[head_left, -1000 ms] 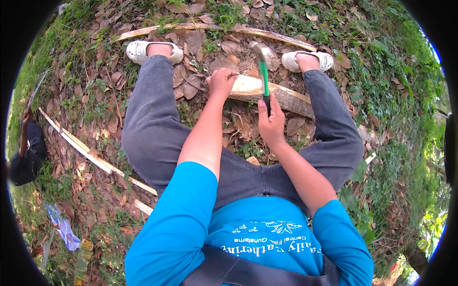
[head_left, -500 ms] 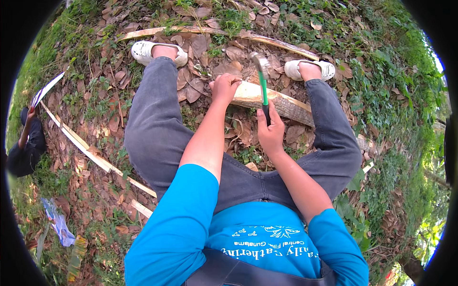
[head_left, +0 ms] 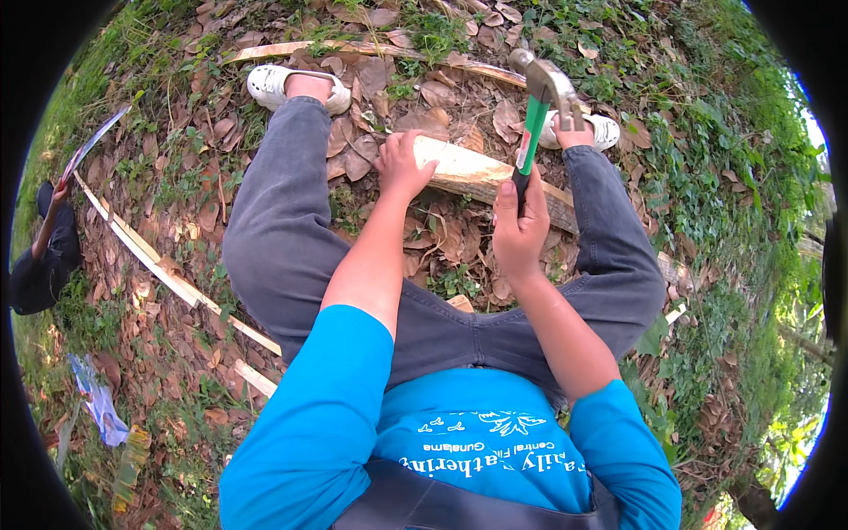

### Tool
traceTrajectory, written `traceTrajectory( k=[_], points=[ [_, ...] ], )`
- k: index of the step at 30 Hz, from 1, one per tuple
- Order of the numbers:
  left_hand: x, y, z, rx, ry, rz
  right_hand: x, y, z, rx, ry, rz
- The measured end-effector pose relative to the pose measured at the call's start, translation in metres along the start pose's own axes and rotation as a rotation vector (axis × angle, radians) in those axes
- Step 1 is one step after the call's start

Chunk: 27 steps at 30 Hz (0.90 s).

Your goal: The person sits on the ground and uses a small green-handled axe to chop and shape a piece of wood. They then switch to a red-handled hand saw to cut the wood further.

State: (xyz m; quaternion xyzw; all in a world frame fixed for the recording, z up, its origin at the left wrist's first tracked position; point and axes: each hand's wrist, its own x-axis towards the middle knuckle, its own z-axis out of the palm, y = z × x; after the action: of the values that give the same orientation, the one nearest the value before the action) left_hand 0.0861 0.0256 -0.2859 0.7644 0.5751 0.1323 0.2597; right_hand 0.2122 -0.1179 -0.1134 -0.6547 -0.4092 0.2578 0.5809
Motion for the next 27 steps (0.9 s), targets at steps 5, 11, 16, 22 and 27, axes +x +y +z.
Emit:
traceTrajectory(
  k=[5,11,16,22,27],
  points=[
    [-0.015,-0.010,-0.003,-0.096,-0.253,-0.141,-0.027,0.087,0.004,-0.452,-0.239,0.322],
    [-0.025,-0.003,-0.009,0.015,-0.346,-0.195,0.003,-0.004,-0.010,-0.136,-0.143,0.079],
    [-0.027,-0.002,-0.025,0.052,-0.371,-0.226,0.014,-0.087,-0.029,0.235,-0.089,-0.098],
    [-0.021,0.005,-0.028,0.102,-0.423,-0.180,-0.018,0.063,-0.004,-0.462,-0.230,0.200],
    [-0.021,0.008,-0.023,0.114,-0.372,-0.119,-0.004,0.078,-0.018,-0.364,-0.223,0.140]
  ],
)
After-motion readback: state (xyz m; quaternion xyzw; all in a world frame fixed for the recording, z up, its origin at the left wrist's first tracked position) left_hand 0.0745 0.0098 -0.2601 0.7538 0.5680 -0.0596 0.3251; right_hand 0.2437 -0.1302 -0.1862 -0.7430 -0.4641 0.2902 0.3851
